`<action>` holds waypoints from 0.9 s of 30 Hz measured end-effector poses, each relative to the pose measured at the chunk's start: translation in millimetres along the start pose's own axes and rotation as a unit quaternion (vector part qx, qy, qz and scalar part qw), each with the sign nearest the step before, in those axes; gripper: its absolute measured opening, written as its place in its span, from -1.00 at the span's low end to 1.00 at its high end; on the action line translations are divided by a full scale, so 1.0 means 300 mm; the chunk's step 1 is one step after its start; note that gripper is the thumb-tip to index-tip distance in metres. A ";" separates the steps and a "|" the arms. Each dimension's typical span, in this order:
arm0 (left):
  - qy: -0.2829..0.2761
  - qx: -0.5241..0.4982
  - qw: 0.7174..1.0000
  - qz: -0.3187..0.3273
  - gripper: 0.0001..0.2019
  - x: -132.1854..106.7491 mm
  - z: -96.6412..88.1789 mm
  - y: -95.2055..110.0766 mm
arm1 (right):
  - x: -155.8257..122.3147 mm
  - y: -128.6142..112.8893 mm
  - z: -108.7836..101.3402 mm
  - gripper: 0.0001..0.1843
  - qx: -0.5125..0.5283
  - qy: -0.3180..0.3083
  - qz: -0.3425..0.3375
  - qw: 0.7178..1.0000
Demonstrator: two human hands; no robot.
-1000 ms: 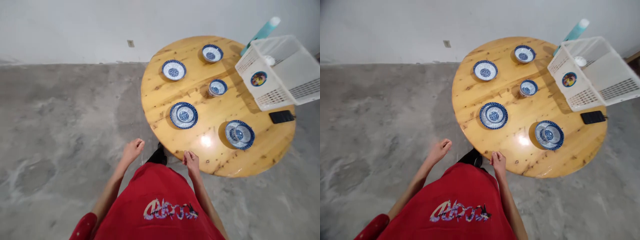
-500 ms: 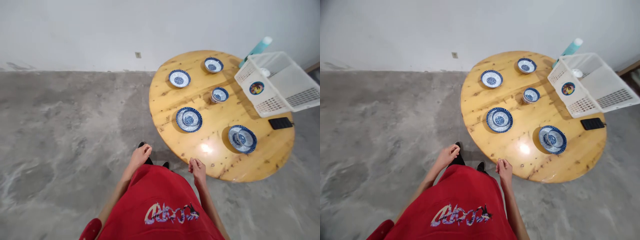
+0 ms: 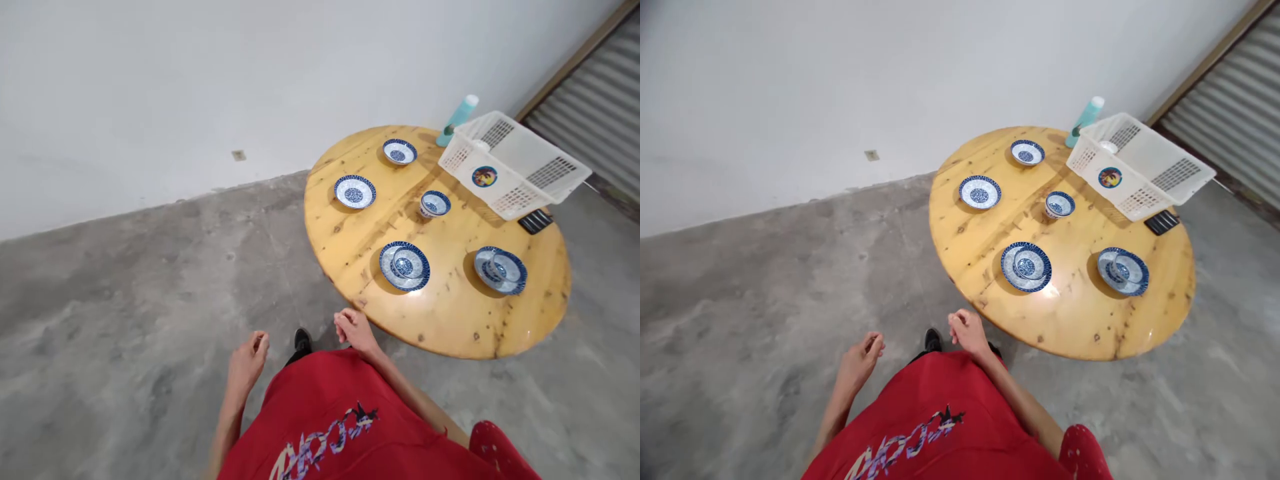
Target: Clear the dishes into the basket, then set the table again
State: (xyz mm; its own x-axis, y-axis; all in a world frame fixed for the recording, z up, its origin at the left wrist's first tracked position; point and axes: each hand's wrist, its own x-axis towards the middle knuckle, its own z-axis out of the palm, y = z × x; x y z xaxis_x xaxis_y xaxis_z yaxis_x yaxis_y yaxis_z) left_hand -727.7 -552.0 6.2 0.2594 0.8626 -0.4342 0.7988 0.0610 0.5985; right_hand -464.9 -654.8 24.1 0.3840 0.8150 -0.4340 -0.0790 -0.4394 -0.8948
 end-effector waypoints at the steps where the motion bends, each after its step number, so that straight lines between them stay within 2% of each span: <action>1: -0.002 0.003 1.000 0.007 -0.70 0.039 -0.036 -0.008 | 0.014 -0.007 0.044 -0.67 -0.010 -0.003 -0.002 1.000; 3: -0.008 0.006 0.999 0.033 -0.71 0.120 -0.094 -0.004 | 0.038 -0.020 0.108 -0.67 -0.029 0.002 -0.002 1.000; 6: -0.031 -0.002 0.996 0.084 -0.69 0.243 -0.146 0.050 | 0.068 -0.039 0.151 -0.68 -0.037 0.032 0.006 0.999; 9: -0.059 -0.009 0.989 0.137 -0.68 0.354 -0.155 0.146 | 0.103 -0.065 0.166 -0.69 -0.025 0.071 0.012 0.997; 13: -0.106 -0.001 0.973 0.203 -0.70 0.483 -0.134 0.290 | 0.187 -0.105 0.188 -0.72 -0.006 0.098 0.040 0.994; 19: -0.168 0.015 0.950 0.264 -0.71 0.707 -0.141 0.461 | 0.442 -0.165 0.222 -0.71 0.063 0.114 0.068 0.989; 23: -0.187 0.060 0.949 0.246 -0.71 0.885 -0.190 0.544 | 0.639 -0.240 0.220 -0.71 0.104 0.140 0.067 0.982; 27: -0.218 0.095 0.945 0.226 -0.70 1.060 -0.236 0.627 | 0.794 -0.330 0.187 -0.73 0.154 0.155 0.065 0.974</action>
State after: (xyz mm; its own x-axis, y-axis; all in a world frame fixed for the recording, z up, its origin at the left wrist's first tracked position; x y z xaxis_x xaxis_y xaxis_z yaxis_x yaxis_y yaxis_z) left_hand -533.4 -230.7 28.2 0.7636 0.4872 -0.4236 0.6245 -0.3907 0.6763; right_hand -417.0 -395.9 3.5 0.6086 0.5855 -0.5356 -0.3989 -0.3577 -0.8443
